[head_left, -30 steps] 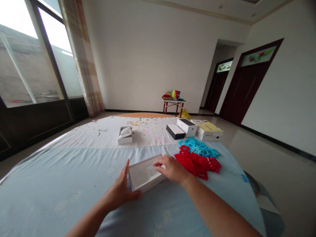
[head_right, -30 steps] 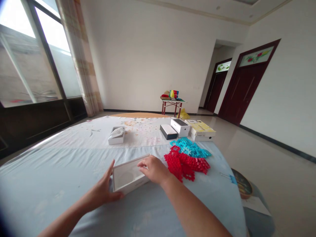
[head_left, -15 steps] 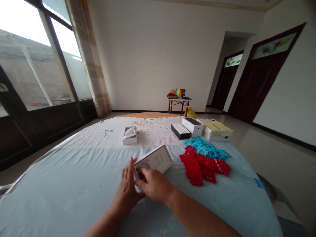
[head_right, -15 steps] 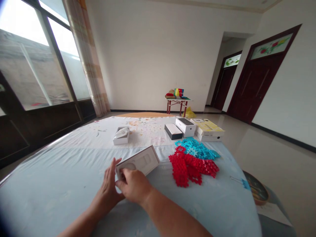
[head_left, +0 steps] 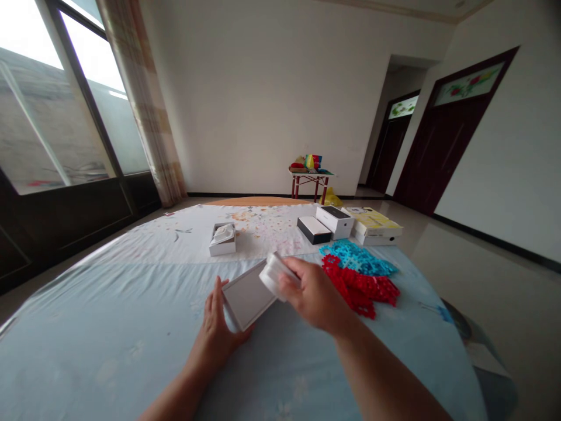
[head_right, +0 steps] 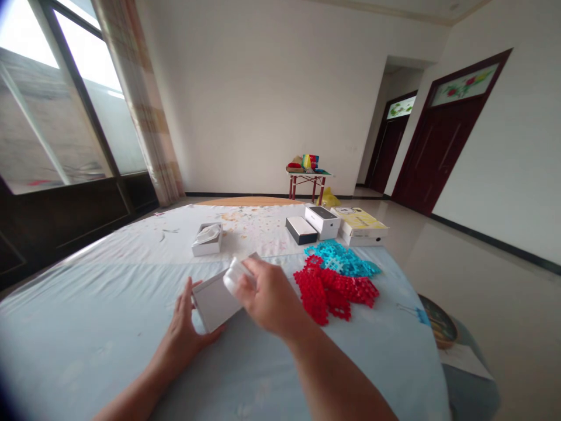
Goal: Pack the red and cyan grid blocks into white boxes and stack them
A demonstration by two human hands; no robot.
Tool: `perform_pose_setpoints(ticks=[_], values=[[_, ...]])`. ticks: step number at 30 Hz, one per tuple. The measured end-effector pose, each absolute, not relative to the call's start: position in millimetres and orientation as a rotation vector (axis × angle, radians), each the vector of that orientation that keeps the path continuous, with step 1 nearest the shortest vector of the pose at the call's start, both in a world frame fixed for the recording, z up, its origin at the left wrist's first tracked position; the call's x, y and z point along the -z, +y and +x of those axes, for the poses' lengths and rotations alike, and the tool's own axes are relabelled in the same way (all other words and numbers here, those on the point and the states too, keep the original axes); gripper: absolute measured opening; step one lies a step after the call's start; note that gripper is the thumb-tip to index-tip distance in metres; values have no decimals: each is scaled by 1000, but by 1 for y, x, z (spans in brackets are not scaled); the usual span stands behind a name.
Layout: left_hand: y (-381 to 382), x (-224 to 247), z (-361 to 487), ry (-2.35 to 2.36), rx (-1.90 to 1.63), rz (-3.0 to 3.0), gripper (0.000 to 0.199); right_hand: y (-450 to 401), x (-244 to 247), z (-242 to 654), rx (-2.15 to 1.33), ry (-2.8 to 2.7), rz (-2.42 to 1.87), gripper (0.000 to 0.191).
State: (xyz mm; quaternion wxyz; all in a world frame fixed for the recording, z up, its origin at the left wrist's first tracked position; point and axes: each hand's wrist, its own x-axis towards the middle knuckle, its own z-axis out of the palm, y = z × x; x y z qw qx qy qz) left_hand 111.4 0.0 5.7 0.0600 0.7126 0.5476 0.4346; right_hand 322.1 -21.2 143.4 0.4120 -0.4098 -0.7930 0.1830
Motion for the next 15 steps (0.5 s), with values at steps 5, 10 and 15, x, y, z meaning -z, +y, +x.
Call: perform_pose_setpoints(ticks=[5,10,15], values=[[1,-2,108,1581,-1234,1963,99,5,-157,354,-250,-1851,-1085,22],[-3,-8,107,1446,-1122,1958,88,66,-122,347,-114,-2061,-1392,24],[-4,-11,103,1342,-1049,1930,86,102,-97,335,-76,-2108,-1549,31]])
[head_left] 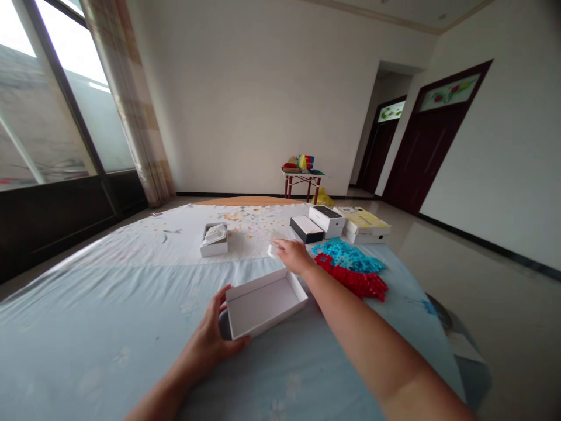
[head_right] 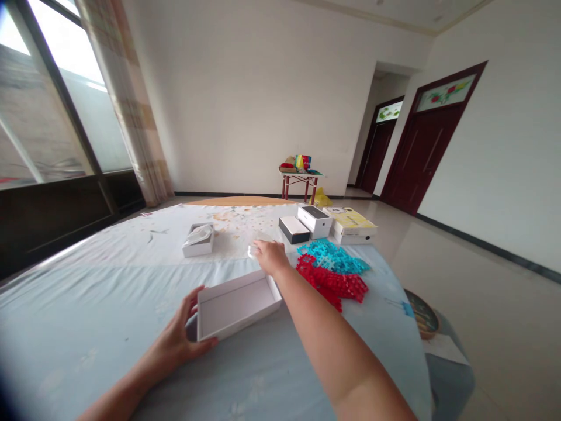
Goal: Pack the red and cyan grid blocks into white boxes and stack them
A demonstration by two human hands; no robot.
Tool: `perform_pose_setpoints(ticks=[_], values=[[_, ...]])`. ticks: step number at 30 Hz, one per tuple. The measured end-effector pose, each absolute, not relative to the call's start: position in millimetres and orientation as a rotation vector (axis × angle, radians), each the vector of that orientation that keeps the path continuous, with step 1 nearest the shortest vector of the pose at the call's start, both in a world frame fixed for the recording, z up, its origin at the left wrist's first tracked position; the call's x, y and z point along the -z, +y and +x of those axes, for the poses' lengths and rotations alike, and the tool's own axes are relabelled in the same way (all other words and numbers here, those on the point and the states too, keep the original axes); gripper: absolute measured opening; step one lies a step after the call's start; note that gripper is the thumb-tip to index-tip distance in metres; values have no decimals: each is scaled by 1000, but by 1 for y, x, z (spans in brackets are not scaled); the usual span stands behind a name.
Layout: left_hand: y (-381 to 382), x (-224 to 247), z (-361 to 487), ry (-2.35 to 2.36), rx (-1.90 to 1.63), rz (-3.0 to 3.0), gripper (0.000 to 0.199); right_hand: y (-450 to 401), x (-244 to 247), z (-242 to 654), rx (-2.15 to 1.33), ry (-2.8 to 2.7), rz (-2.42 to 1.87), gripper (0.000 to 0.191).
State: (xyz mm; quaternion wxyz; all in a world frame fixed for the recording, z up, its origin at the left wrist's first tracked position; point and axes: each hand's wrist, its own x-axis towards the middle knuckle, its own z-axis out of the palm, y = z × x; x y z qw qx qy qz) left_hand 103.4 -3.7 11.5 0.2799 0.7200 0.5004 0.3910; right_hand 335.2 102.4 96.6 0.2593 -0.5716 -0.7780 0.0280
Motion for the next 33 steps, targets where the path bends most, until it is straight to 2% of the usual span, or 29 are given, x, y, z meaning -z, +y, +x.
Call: perform_pose_setpoints(ticks=[3,8,15,21,23,29,33], values=[[-3,-11,101,1272,-1006,1871,85,100,-94,341,-131,-2051,-1455,38],[-1,-10,99,1165,-968,1808,85,70,-95,377,-158,-1978,-1221,26],[0,-11,94,1180,-765,1903,89,38,-74,440,-145,-1829,-1374,25],[-2,-16,88,1226,-636,1971,91,28,-49,457,-46,-1836,-1469,27],[-1,-17,87,1221,-621,1981,91,24,-44,455,-15,-1867,-1507,33],[0,-25,84,1325,-521,1987,97,16,-35,441,-1,-2036,-1655,66],[0,-35,83,1290,-442,1985,101,14,-28,433,-2,-2126,-1707,75]])
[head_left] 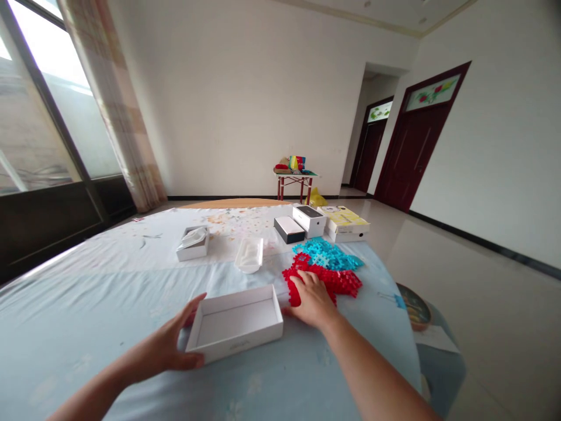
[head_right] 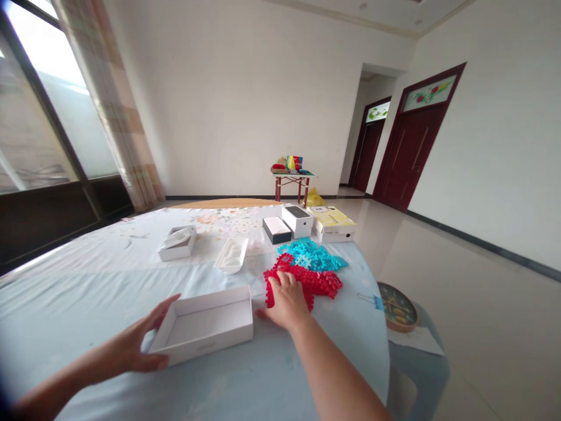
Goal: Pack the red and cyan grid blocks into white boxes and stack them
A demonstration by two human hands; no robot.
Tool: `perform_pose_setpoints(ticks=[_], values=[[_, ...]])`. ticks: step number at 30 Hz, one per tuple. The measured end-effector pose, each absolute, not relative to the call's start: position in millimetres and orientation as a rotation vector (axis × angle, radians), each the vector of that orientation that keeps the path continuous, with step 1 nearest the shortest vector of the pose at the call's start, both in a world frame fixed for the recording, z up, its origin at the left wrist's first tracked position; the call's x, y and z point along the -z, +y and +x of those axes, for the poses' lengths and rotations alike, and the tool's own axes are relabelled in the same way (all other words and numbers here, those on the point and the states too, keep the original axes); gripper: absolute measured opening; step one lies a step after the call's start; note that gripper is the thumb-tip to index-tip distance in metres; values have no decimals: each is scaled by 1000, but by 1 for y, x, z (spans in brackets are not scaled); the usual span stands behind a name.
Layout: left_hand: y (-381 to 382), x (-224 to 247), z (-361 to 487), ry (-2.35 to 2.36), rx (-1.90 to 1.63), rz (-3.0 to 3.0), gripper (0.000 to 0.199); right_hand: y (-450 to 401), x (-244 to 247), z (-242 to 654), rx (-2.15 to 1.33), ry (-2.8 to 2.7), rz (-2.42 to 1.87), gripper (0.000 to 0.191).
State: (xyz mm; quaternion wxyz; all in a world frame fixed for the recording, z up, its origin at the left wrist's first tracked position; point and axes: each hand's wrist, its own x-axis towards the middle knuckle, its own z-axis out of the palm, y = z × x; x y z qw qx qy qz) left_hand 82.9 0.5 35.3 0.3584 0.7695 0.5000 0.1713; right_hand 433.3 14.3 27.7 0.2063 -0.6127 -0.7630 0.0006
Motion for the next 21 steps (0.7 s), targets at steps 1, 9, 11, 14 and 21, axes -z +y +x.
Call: perform_pose_setpoints(ticks=[1,9,11,14,21], values=[[0,-38,83,1284,-436,1979,102,14,-26,433,4,-2139,-1712,74],[-4,-33,88,1238,-546,1924,98,17,-24,438,3,-2190,-1712,57],[-5,-28,88,1222,-589,1925,97,18,-25,438,-18,-2188,-1717,58],[-5,-21,85,1239,-637,1958,97,17,-29,438,-101,-2191,-1724,66],[-3,-11,82,1286,-677,2035,95,12,-52,470,-348,-2170,-1692,89]])
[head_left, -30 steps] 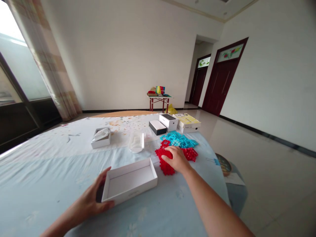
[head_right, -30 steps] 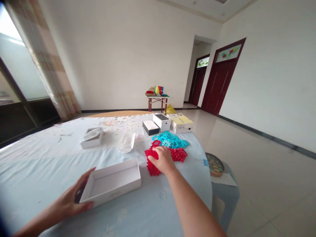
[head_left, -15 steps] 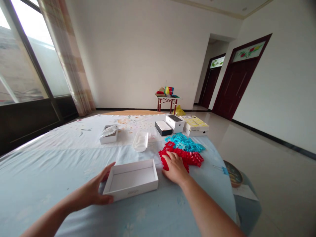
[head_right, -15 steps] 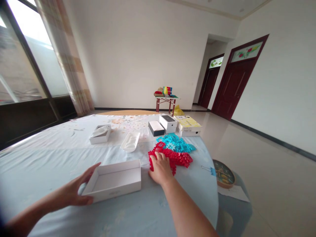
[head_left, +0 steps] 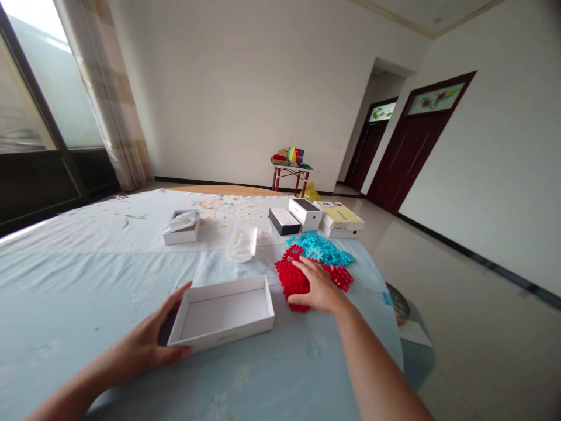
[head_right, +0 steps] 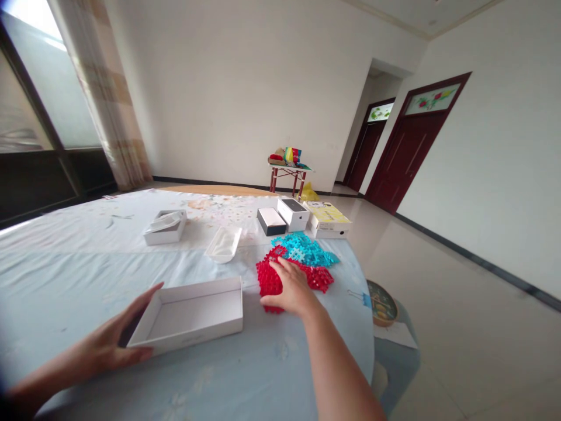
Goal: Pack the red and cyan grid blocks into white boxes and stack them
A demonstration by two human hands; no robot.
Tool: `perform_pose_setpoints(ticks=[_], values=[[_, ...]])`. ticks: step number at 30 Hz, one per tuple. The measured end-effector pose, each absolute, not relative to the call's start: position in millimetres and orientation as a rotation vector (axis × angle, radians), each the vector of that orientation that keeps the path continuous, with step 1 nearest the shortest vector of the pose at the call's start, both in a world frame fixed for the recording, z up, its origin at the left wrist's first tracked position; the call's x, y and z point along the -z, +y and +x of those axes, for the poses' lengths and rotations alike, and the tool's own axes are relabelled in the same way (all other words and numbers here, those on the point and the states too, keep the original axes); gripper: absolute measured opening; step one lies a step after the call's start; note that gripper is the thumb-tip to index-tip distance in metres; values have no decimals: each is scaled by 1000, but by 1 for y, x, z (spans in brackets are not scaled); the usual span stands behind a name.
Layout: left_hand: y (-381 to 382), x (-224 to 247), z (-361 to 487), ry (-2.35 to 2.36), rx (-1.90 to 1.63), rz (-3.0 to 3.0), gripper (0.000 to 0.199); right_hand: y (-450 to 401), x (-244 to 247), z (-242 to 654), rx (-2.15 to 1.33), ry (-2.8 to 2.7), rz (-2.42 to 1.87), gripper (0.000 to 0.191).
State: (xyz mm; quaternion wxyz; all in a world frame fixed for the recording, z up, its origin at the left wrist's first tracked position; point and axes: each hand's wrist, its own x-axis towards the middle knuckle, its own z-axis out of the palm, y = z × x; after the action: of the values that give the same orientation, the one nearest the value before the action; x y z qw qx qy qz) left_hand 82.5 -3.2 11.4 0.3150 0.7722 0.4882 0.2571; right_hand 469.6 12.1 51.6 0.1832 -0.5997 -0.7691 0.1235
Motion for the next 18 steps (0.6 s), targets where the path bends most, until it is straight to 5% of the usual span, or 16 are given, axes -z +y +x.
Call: perform_pose_setpoints(ticks=[18], values=[[-4,-11,84,1304,-659,2013,98,16,-55,468,-354,-2420,-1588,69]])
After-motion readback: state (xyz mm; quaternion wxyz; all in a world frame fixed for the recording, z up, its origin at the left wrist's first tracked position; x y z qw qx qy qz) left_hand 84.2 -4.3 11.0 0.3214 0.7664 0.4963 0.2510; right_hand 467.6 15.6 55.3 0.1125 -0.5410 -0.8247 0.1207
